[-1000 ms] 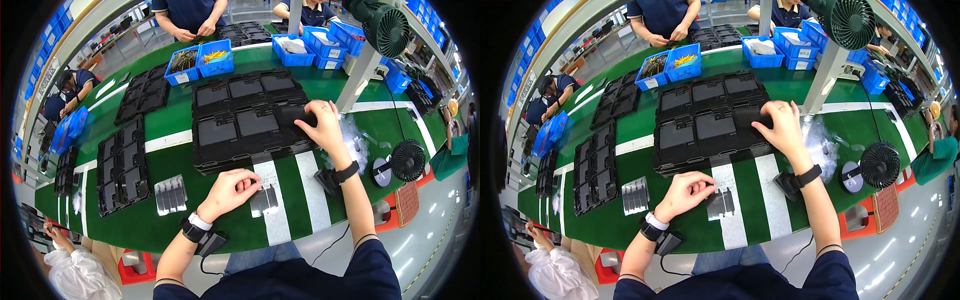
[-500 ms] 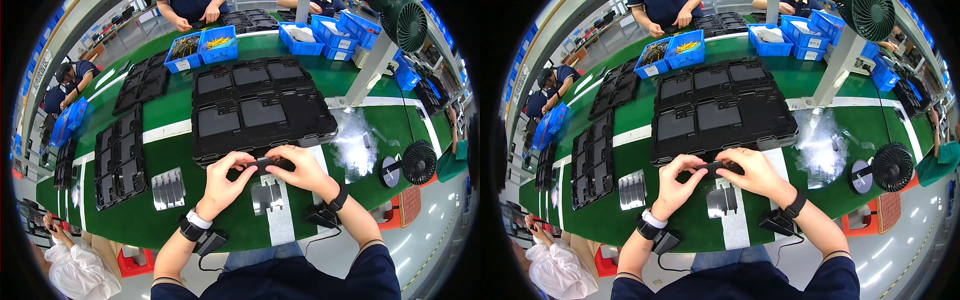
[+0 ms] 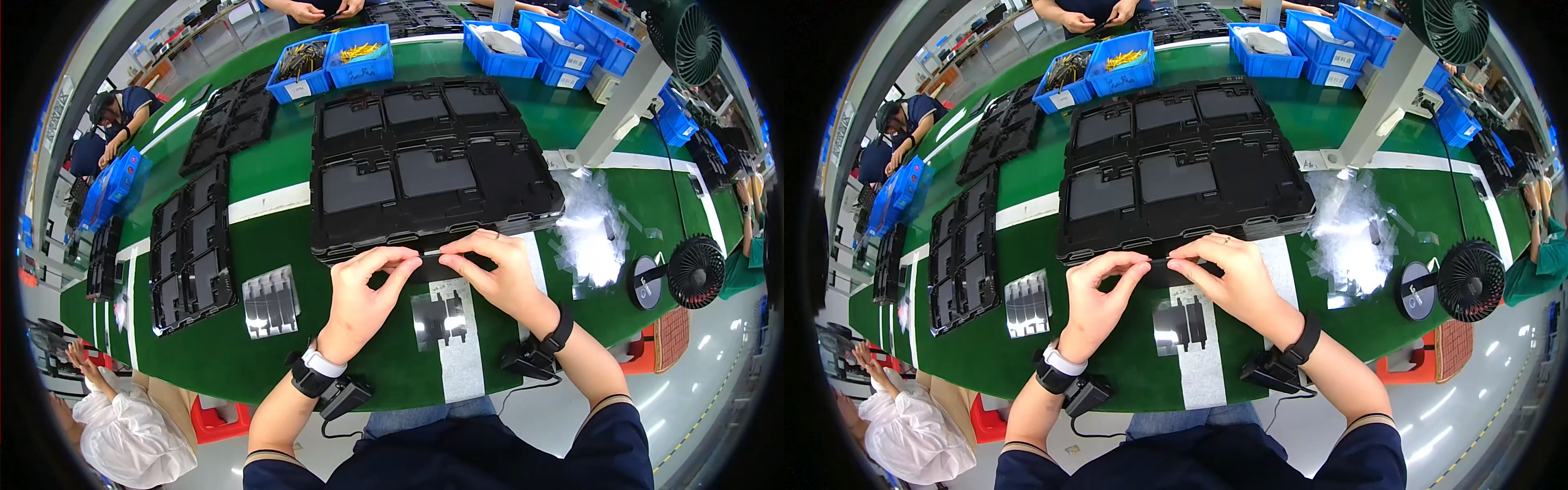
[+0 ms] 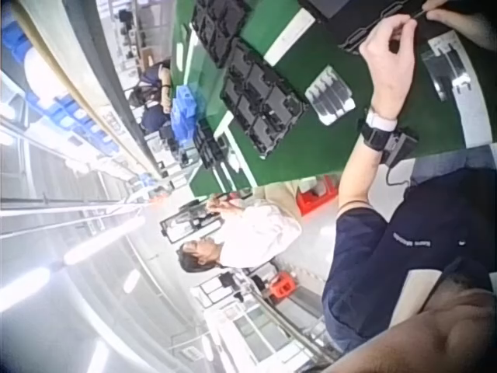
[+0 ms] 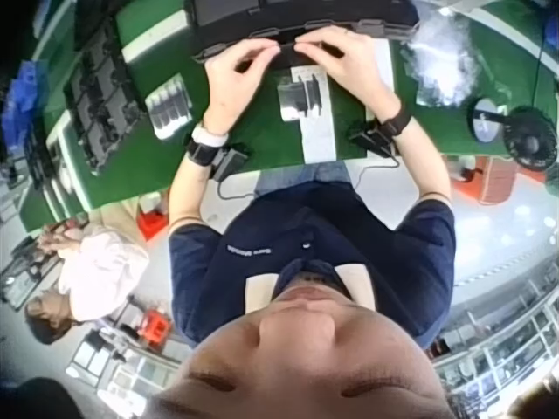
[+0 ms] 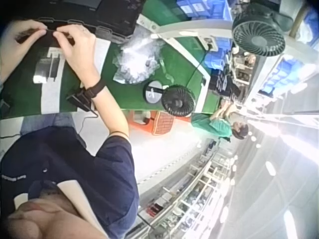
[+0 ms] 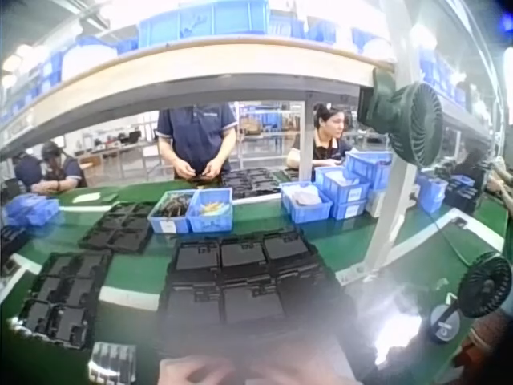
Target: The person is assembling small electronic components, specifically applying stickers or labels to battery-like black rectangular parts at an industrial workstation.
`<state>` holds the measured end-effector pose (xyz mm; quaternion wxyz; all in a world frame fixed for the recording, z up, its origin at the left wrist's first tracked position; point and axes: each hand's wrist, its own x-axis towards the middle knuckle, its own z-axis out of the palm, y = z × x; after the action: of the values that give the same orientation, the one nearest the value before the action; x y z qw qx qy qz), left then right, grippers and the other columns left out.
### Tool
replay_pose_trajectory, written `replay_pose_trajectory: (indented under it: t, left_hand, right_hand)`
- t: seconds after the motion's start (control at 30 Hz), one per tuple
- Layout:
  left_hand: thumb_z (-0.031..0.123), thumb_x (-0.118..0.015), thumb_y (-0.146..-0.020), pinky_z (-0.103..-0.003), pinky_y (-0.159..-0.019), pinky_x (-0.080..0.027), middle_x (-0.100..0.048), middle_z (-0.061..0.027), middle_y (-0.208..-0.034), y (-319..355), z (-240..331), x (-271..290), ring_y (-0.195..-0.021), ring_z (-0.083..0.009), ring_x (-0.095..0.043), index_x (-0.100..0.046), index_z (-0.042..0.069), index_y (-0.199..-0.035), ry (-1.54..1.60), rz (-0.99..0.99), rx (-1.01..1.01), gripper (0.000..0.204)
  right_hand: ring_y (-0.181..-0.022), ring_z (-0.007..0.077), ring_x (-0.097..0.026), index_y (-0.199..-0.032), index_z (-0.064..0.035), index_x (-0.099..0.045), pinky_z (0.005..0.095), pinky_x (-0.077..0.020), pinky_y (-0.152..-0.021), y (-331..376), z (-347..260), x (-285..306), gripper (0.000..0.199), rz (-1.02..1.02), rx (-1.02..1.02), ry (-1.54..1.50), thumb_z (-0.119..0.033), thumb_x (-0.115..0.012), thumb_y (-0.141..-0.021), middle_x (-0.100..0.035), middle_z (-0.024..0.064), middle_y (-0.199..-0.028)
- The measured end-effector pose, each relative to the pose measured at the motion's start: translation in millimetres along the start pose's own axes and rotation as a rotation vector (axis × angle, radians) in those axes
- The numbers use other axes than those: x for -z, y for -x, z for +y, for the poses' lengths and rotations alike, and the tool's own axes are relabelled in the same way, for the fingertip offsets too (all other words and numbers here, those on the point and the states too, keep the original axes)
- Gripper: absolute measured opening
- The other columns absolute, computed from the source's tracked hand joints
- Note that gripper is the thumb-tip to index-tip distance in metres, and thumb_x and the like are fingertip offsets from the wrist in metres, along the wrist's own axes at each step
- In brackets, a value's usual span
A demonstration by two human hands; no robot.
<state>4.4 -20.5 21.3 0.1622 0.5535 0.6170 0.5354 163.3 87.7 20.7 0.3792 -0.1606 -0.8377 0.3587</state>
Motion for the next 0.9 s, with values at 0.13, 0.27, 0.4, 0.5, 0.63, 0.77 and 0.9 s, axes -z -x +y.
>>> replay_pose_trajectory:
  t: [0.13,0.27,0.4,0.5,0.63,0.77,0.9]
  left_hand:
    - [0.001,-0.066,-0.077,-0.024,-0.063,-0.051,-0.067,-0.0095,-0.079,-0.3,0.9,0.0,-0.068,-0.0147,-0.065,-0.065,0.0,-0.088,-0.006,-0.005,-0.006,0.011]
    - [0.001,-0.065,-0.078,-0.024,-0.065,-0.052,-0.066,-0.0079,-0.078,-1.1,6.4,0.5,-0.073,-0.0134,-0.065,-0.065,-0.001,-0.084,-0.025,-0.036,0.026,0.006]
    - [0.0,-0.064,-0.079,-0.024,-0.065,-0.051,-0.066,-0.0073,-0.084,0.2,2.3,3.1,-0.077,-0.0131,-0.064,-0.063,-0.002,-0.088,-0.01,-0.07,0.009,0.009]
    - [0.001,-0.061,-0.082,-0.023,-0.068,-0.051,-0.065,-0.0079,-0.091,1.1,-2.4,2.1,-0.081,-0.0124,-0.063,-0.06,-0.002,-0.097,0.123,-0.125,0.058,0.016]
    - [0.005,-0.054,-0.088,-0.024,-0.072,-0.051,-0.063,-0.0091,-0.096,3.1,-0.3,3.2,-0.083,-0.0123,-0.062,-0.055,-0.004,-0.108,0.296,-0.363,0.215,0.021]
    - [0.007,-0.055,-0.089,-0.023,-0.066,-0.049,-0.066,-0.0073,-0.086,6.1,3.8,2.8,-0.073,-0.0109,-0.062,-0.057,-0.005,-0.102,0.516,-0.427,0.337,0.018]
    - [0.01,-0.054,-0.09,-0.022,-0.063,-0.048,-0.064,-0.0048,-0.082,7.3,7.9,4.0,-0.064,-0.0084,-0.059,-0.059,-0.004,-0.099,0.725,-0.53,0.39,0.017]
  right_hand:
    - [-0.071,0.0212,-0.063,-0.082,-0.0015,-0.065,0.0298,-0.0492,-0.065,-0.8,0.1,-0.6,0.011,-0.006,-0.021,-0.022,-0.007,-0.07,-0.074,-0.066,0.009,-0.078]
    - [-0.071,0.0212,-0.063,-0.084,-0.0011,-0.063,0.0288,-0.0501,-0.063,-1.6,-5.0,-0.3,0.01,-0.071,-0.135,-0.096,-0.007,-0.068,-0.076,-0.065,0.0094,-0.079]
    - [-0.069,0.0199,-0.062,-0.089,-0.0014,-0.061,0.0272,-0.0506,-0.062,0.5,-2.8,-2.4,0.013,-0.072,-0.074,-0.11,-0.007,-0.066,-0.078,-0.063,0.0091,-0.079]
    - [-0.068,0.0162,-0.062,-0.099,-0.0026,-0.06,0.026,-0.0513,-0.064,2.4,-6.7,1.4,0.021,-0.131,-0.04,0.068,-0.003,-0.065,-0.078,-0.061,0.0087,-0.078]
    - [-0.072,0.0109,-0.063,-0.112,-0.004,-0.058,0.0253,-0.0529,-0.071,5.2,-7.3,7.8,0.037,-0.111,-0.204,-0.269,0.002,-0.065,-0.076,-0.063,0.0069,-0.082]
    - [-0.09,0.0151,-0.062,-0.111,-0.0009,-0.058,0.0286,-0.0515,-0.079,4.1,-6.8,15.3,0.032,-0.172,-0.244,-0.596,0.0,-0.063,-0.079,-0.06,0.0078,-0.102]
    - [-0.109,0.0233,-0.053,-0.11,0.0005,-0.053,0.0388,-0.0423,-0.095,5.8,3.4,12.3,0.028,-0.282,-0.198,-0.984,-0.004,-0.059,-0.083,-0.055,0.0138,-0.116]
